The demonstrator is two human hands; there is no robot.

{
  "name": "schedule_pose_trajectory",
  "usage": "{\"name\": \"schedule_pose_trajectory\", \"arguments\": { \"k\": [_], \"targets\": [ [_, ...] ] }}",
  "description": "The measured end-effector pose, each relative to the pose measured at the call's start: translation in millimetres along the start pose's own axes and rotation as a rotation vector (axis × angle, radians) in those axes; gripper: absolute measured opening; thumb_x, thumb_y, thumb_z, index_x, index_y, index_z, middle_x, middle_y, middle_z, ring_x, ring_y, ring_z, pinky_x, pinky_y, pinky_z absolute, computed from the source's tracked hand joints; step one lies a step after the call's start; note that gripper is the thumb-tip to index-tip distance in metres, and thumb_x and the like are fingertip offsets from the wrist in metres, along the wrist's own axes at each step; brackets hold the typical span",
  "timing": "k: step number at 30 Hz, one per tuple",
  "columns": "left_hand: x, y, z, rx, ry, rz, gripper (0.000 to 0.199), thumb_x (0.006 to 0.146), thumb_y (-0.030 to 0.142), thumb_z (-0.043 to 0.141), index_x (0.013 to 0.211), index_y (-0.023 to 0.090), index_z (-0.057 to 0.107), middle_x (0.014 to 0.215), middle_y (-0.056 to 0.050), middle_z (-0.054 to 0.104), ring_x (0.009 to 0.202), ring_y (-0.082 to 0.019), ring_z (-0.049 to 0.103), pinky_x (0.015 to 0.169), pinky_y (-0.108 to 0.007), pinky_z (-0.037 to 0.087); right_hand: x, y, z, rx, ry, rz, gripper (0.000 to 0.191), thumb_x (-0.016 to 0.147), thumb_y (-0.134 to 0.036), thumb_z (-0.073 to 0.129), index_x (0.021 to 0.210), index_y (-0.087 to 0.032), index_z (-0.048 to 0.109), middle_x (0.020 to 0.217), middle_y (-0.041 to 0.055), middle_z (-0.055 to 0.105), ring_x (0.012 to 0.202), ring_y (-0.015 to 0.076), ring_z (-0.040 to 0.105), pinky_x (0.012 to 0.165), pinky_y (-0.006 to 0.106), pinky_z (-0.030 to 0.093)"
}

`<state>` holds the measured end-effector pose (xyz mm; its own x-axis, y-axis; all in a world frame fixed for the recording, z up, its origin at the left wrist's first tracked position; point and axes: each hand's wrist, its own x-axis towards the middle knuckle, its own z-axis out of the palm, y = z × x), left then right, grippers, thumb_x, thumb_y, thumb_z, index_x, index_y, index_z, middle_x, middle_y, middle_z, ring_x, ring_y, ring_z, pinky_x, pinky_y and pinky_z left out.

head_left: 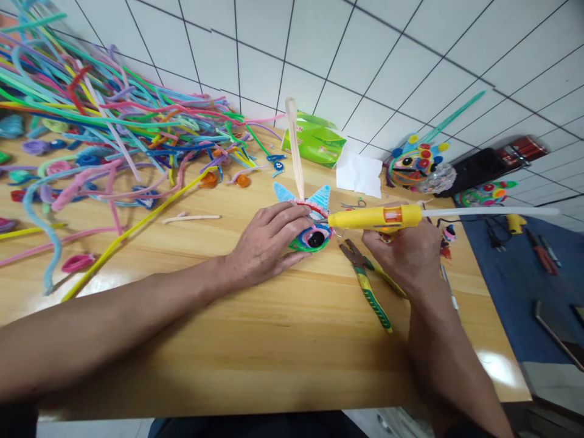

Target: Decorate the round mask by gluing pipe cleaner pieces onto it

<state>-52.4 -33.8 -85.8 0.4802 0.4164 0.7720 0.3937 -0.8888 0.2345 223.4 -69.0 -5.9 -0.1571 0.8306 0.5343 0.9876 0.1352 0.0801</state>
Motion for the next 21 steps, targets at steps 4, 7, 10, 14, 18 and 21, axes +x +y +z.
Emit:
{"name": "schedule_pose_trajectory", "arguments": {
  "k": [4, 7, 10, 14, 18, 21],
  "targets": [
    [-0.1, 0.8, 0.4, -0.007, -0.002, -0.018, 0.055, 0.097, 0.041, 0.076, 0.141, 0.018, 0.053, 0.141, -0.018, 0.069, 0.135, -0.033, 0.064, 0.113, -0.05, 0.055, 0.6, 1.2, -1.7, 0.007, 0.003, 0.004, 0.019, 0.074, -0.03, 0.058, 0.08, -0.02, 0.073, 0.057, 0.0035, 0.06, 0.057, 0.0237, 0.06, 0.058, 0.033, 0.041],
    [-0.8, 0.9, 1.1, -0.02, -0.002, -0.027, 0.057, 0.097, 0.042, 0.076, 0.143, 0.02, 0.052, 0.142, -0.017, 0.069, 0.137, -0.032, 0.063, 0.114, -0.05, 0.054, 1.6, 0.1, -2.2, 0.008, -0.021, 0.026, 0.019, 0.074, -0.031, 0.059, 0.081, -0.02, 0.073, 0.055, 0.0025, 0.058, 0.057, 0.0235, 0.06, 0.059, 0.033, 0.043],
    [-1.6, 0.5, 1.7, -0.021, -0.004, -0.025, 0.057, 0.097, 0.041, 0.076, 0.144, 0.021, 0.052, 0.142, -0.017, 0.069, 0.138, -0.032, 0.062, 0.115, -0.05, 0.054, 1.5, 0.2, -2.0, 0.014, -0.025, 0.024, 0.019, 0.074, -0.03, 0.059, 0.081, -0.02, 0.073, 0.056, 0.0028, 0.059, 0.058, 0.0235, 0.06, 0.06, 0.034, 0.044],
    [-1.6, 0.1, 1.4, -0.02, -0.009, -0.022, 0.056, 0.097, 0.041, 0.075, 0.144, 0.021, 0.051, 0.142, -0.017, 0.069, 0.138, -0.032, 0.062, 0.114, -0.049, 0.054, 0.4, 2.5, -1.0, -0.009, -0.038, 0.024, 0.02, 0.072, -0.03, 0.061, 0.082, -0.02, 0.075, 0.058, 0.003, 0.061, 0.06, 0.0239, 0.061, 0.061, 0.034, 0.046],
    [-0.8, 0.2, 0.4, -0.02, -0.005, -0.027, 0.056, 0.097, 0.042, 0.076, 0.142, 0.02, 0.052, 0.142, -0.017, 0.069, 0.137, -0.032, 0.063, 0.114, -0.049, 0.054, 0.8, 1.3, -0.8, -0.007, -0.034, 0.027, 0.021, 0.072, -0.029, 0.061, 0.085, -0.02, 0.075, 0.058, 0.0029, 0.061, 0.059, 0.0242, 0.061, 0.06, 0.033, 0.046],
    [-0.6, 0.4, -0.1, -0.017, -0.012, -0.026, 0.056, 0.096, 0.04, 0.077, 0.142, 0.02, 0.053, 0.142, -0.017, 0.069, 0.137, -0.032, 0.063, 0.114, -0.05, 0.054, 1.8, -0.2, -1.2, 0.008, -0.04, 0.027, 0.023, 0.073, -0.029, 0.06, 0.089, -0.02, 0.074, 0.059, 0.0036, 0.062, 0.06, 0.0256, 0.062, 0.061, 0.034, 0.045]
  ]
}}
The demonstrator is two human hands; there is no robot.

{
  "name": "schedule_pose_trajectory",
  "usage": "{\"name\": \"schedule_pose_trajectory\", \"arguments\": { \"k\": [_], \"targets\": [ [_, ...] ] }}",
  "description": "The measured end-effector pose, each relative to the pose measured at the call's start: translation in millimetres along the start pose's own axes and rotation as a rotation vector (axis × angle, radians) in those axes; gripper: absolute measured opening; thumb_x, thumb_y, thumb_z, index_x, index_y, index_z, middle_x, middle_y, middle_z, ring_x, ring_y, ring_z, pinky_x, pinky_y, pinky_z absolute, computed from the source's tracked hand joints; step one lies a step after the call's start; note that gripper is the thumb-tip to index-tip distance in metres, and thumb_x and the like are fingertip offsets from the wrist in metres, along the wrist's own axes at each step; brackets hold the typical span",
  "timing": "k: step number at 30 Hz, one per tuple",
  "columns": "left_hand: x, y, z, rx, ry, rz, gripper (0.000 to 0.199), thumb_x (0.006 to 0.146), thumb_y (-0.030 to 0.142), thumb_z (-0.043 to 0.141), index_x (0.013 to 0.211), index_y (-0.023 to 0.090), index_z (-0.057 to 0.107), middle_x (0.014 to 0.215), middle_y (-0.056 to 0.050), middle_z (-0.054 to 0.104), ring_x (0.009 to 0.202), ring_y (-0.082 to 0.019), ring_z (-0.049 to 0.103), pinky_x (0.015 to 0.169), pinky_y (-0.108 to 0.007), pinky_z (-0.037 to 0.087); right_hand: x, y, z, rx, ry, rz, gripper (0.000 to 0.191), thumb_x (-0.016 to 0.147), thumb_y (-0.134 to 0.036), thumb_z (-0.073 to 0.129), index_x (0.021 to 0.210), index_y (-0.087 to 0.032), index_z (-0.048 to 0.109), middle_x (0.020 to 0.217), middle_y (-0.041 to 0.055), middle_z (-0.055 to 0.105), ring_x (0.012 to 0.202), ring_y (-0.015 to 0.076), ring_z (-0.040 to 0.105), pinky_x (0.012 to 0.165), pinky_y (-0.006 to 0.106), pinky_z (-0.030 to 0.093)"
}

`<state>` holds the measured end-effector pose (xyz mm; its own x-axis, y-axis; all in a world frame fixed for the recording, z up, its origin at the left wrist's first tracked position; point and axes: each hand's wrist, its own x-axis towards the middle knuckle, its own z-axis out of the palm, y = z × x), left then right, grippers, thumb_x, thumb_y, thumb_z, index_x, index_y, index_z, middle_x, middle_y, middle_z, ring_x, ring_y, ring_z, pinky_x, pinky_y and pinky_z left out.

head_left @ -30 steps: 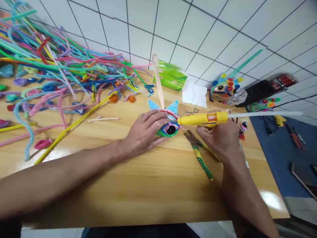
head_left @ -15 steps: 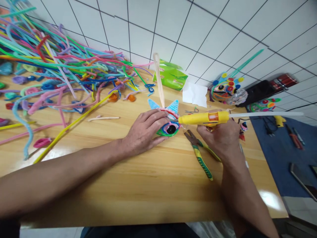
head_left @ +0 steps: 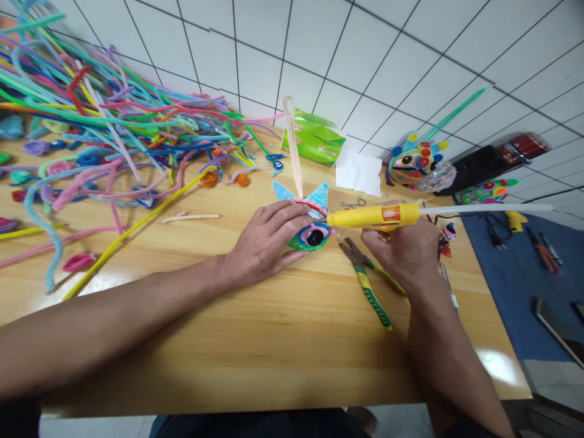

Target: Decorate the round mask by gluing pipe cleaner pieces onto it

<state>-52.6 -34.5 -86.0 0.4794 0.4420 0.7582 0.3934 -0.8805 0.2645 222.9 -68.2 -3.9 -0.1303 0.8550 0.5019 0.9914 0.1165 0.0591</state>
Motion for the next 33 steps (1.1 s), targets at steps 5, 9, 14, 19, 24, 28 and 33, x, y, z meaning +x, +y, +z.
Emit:
{"name": "schedule_pose_trajectory", "arguments": {
  "k": [5, 9, 14, 19, 24, 28, 33],
  "targets": [
    [-0.5, 0.2, 0.6, -0.013, -0.009, -0.025, 0.053, 0.096, 0.041, 0.076, 0.142, 0.023, 0.054, 0.143, -0.015, 0.068, 0.136, -0.032, 0.063, 0.114, -0.051, 0.054, -0.4, 1.1, 1.6, 0.012, -0.038, 0.008, 0.019, 0.076, -0.029, 0.06, 0.088, -0.02, 0.072, 0.065, 0.0056, 0.064, 0.065, 0.0266, 0.063, 0.063, 0.035, 0.046],
    [-0.7, 0.0, 1.2, -0.024, -0.015, -0.042, 0.053, 0.097, 0.041, 0.076, 0.141, 0.023, 0.054, 0.144, -0.015, 0.068, 0.138, -0.031, 0.062, 0.115, -0.052, 0.053, -1.4, 0.3, 3.5, 0.006, -0.046, 0.018, 0.016, 0.077, -0.029, 0.06, 0.084, -0.02, 0.071, 0.063, 0.0062, 0.062, 0.064, 0.0266, 0.062, 0.063, 0.036, 0.046],
    [-0.3, -0.6, 1.3, -0.009, 0.003, -0.019, 0.054, 0.096, 0.043, 0.076, 0.141, 0.022, 0.054, 0.141, -0.016, 0.068, 0.136, -0.032, 0.063, 0.114, -0.051, 0.054, -1.4, -1.8, 4.9, 0.024, -0.007, 0.0, 0.024, 0.076, -0.029, 0.06, 0.091, -0.019, 0.076, 0.065, 0.0062, 0.066, 0.065, 0.0269, 0.064, 0.065, 0.036, 0.049],
    [-0.1, -0.8, 1.0, -0.014, -0.001, -0.017, 0.056, 0.096, 0.041, 0.077, 0.143, 0.021, 0.053, 0.142, -0.016, 0.068, 0.137, -0.032, 0.063, 0.115, -0.051, 0.053, -1.9, -2.1, 6.4, 0.015, 0.004, -0.004, 0.025, 0.077, -0.03, 0.059, 0.091, -0.019, 0.076, 0.064, 0.0059, 0.066, 0.064, 0.0264, 0.064, 0.064, 0.036, 0.049],
    [-0.4, -1.0, 1.0, -0.025, 0.002, -0.011, 0.058, 0.095, 0.04, 0.078, 0.143, 0.02, 0.052, 0.142, -0.018, 0.068, 0.137, -0.033, 0.062, 0.116, -0.051, 0.053, -2.5, -3.1, 6.4, 0.02, 0.021, -0.009, 0.025, 0.078, -0.03, 0.058, 0.093, -0.019, 0.076, 0.068, 0.0069, 0.068, 0.066, 0.0268, 0.065, 0.065, 0.036, 0.05],
    [-0.7, -0.7, 0.6, -0.023, -0.016, -0.033, 0.057, 0.096, 0.042, 0.076, 0.144, 0.023, 0.052, 0.143, -0.016, 0.067, 0.138, -0.032, 0.062, 0.116, -0.051, 0.052, -2.9, -3.6, 7.0, 0.023, 0.017, 0.001, 0.027, 0.078, -0.029, 0.059, 0.098, -0.019, 0.075, 0.07, 0.0071, 0.068, 0.067, 0.0274, 0.065, 0.065, 0.036, 0.051],
    [-0.7, -0.7, 0.7, -0.026, -0.012, -0.027, 0.058, 0.096, 0.042, 0.076, 0.145, 0.023, 0.051, 0.143, -0.016, 0.068, 0.138, -0.033, 0.062, 0.116, -0.052, 0.053, -3.7, -3.4, 8.2, 0.022, 0.019, 0.013, 0.029, 0.078, -0.028, 0.059, 0.1, -0.019, 0.075, 0.074, 0.0082, 0.07, 0.071, 0.0278, 0.066, 0.066, 0.037, 0.052]
  ]
}}
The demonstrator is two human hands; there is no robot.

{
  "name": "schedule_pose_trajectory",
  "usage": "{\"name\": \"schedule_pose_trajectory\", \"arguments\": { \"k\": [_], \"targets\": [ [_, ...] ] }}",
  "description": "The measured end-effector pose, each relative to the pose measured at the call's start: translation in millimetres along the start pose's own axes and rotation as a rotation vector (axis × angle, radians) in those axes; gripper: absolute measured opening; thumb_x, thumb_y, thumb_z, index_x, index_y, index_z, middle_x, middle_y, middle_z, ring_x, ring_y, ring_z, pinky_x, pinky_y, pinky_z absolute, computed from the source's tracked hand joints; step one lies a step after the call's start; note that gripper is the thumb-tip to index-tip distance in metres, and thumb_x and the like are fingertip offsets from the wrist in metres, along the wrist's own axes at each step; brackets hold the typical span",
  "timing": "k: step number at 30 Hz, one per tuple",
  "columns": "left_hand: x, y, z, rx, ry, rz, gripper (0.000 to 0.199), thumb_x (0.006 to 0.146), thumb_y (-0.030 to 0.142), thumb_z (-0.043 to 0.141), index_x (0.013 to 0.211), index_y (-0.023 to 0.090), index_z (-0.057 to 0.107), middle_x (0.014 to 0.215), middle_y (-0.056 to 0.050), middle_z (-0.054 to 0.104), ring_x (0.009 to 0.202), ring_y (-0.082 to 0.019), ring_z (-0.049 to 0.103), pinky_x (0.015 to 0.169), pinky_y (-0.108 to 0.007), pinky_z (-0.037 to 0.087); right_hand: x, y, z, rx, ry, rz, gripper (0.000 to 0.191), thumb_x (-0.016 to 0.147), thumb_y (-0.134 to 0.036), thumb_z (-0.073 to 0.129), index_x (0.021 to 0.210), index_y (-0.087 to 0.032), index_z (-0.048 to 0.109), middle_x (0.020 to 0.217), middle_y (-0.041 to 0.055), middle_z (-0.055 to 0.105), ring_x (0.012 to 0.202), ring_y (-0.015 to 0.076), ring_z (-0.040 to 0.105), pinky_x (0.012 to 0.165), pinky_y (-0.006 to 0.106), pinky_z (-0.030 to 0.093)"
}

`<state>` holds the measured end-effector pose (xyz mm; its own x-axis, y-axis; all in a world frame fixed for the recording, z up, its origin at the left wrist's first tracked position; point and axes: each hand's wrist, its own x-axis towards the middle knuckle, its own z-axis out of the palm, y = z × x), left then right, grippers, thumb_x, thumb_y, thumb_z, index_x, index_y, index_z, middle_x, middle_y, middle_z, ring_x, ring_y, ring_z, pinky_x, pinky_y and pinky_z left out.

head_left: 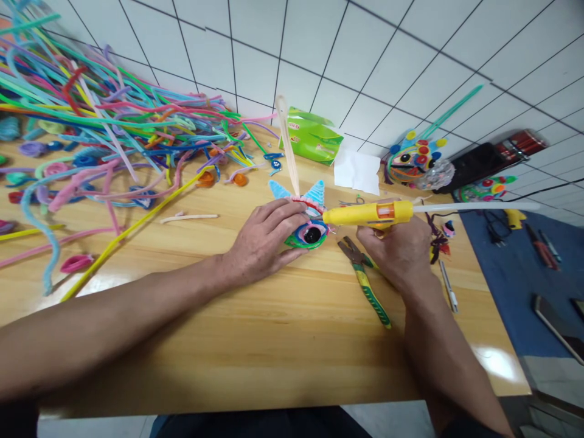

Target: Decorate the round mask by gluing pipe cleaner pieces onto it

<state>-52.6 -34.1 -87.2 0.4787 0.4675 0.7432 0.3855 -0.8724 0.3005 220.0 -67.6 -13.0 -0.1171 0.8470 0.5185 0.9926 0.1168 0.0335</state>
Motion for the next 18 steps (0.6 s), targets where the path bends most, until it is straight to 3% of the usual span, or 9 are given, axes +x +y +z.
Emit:
{"name": "schedule_pose_trajectory", "arguments": {
  "k": [11, 18],
  "targets": [
    [-0.4, 0.4, -0.1, 0.005, 0.003, 0.007, 0.057, 0.097, 0.043, 0.075, 0.145, 0.023, 0.052, 0.143, -0.016, 0.068, 0.138, -0.032, 0.062, 0.115, -0.051, 0.053, 0.6, -3.0, 0.0, 0.026, -0.007, 0.01, 0.032, 0.078, -0.03, 0.058, 0.102, -0.017, 0.075, 0.071, 0.0078, 0.068, 0.068, 0.0282, 0.066, 0.067, 0.038, 0.052],
    [-0.2, 0.0, -1.0, 0.007, 0.002, 0.024, 0.058, 0.096, 0.041, 0.077, 0.145, 0.022, 0.052, 0.143, -0.017, 0.068, 0.138, -0.032, 0.062, 0.115, -0.05, 0.053, 0.7, 0.3, -2.2, -0.018, -0.005, 0.009, 0.023, 0.075, -0.031, 0.059, 0.088, -0.019, 0.074, 0.065, 0.0068, 0.067, 0.065, 0.0281, 0.066, 0.065, 0.037, 0.05]
  ]
}}
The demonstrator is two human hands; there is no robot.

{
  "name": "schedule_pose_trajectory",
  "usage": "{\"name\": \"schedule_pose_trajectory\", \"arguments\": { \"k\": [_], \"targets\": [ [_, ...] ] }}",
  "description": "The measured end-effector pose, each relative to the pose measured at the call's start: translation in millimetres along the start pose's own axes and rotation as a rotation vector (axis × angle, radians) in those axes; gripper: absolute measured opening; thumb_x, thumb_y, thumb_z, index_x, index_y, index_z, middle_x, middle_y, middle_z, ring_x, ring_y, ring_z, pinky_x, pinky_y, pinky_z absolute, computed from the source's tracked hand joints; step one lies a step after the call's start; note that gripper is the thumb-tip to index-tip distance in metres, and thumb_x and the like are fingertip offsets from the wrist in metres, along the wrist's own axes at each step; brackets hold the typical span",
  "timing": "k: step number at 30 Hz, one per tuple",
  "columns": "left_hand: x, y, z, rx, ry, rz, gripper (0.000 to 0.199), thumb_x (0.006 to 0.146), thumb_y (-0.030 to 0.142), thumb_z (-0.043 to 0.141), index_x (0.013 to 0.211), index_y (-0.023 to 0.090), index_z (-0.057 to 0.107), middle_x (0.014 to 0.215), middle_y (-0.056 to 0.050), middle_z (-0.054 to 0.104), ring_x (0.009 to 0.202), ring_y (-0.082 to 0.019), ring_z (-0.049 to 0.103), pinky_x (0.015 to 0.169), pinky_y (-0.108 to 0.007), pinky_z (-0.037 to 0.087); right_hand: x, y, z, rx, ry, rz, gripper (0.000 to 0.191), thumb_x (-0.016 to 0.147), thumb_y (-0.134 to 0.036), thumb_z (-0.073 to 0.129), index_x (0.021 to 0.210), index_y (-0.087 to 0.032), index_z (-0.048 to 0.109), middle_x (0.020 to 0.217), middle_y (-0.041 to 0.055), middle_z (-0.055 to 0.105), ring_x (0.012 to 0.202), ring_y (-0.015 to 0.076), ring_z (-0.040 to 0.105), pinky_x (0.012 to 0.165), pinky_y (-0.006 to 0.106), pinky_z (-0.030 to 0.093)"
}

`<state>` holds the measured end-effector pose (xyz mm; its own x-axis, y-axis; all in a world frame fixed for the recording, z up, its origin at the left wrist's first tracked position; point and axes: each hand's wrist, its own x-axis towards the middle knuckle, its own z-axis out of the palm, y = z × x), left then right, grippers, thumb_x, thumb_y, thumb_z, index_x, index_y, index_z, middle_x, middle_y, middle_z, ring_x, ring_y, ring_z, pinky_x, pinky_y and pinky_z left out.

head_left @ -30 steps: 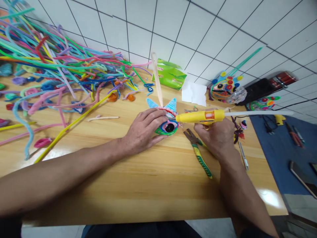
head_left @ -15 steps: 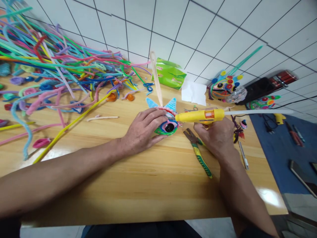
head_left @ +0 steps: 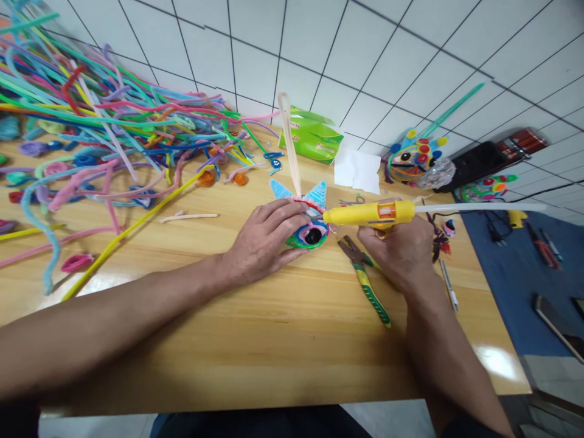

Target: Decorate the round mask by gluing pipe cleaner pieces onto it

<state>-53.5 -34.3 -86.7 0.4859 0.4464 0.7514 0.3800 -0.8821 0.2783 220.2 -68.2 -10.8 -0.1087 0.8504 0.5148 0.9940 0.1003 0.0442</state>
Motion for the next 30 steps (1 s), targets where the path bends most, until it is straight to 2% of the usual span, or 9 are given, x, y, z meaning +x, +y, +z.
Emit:
{"name": "schedule_pose_trajectory", "arguments": {
  "k": [3, 13, 19, 30],
  "targets": [
    [0.6, -0.6, 0.4, 0.01, 0.006, 0.009, 0.057, 0.096, 0.042, 0.077, 0.142, 0.02, 0.053, 0.141, -0.017, 0.069, 0.137, -0.032, 0.063, 0.114, -0.05, 0.054, -0.2, 3.0, -2.7, 0.002, 0.002, -0.005, 0.019, 0.074, -0.03, 0.059, 0.084, -0.02, 0.072, 0.065, 0.0066, 0.067, 0.066, 0.028, 0.066, 0.065, 0.037, 0.049],
    [1.0, -0.1, 0.7, 0.029, 0.011, 0.008, 0.054, 0.097, 0.042, 0.076, 0.14, 0.02, 0.053, 0.141, -0.016, 0.069, 0.135, -0.032, 0.063, 0.114, -0.05, 0.055, -2.6, -0.3, 0.4, -0.015, 0.004, -0.005, 0.024, 0.078, -0.03, 0.059, 0.094, -0.019, 0.074, 0.066, 0.0067, 0.064, 0.065, 0.0275, 0.063, 0.065, 0.037, 0.048],
    [0.4, -0.6, 2.0, 0.011, 0.018, 0.001, 0.056, 0.097, 0.044, 0.076, 0.143, 0.022, 0.053, 0.141, -0.016, 0.069, 0.137, -0.032, 0.063, 0.114, -0.05, 0.054, -2.7, 3.6, -0.3, -0.017, 0.01, -0.025, 0.019, 0.078, -0.031, 0.057, 0.086, -0.02, 0.07, 0.063, 0.0055, 0.062, 0.063, 0.0262, 0.061, 0.064, 0.035, 0.046],
    [0.4, -0.4, 1.5, 0.005, 0.017, 0.003, 0.057, 0.096, 0.041, 0.077, 0.143, 0.021, 0.053, 0.141, -0.017, 0.069, 0.136, -0.033, 0.063, 0.115, -0.051, 0.054, -1.9, 4.1, 0.5, -0.02, 0.026, -0.027, 0.019, 0.078, -0.032, 0.058, 0.086, -0.019, 0.069, 0.063, 0.0053, 0.061, 0.061, 0.0255, 0.061, 0.063, 0.035, 0.044]
  ]
}}
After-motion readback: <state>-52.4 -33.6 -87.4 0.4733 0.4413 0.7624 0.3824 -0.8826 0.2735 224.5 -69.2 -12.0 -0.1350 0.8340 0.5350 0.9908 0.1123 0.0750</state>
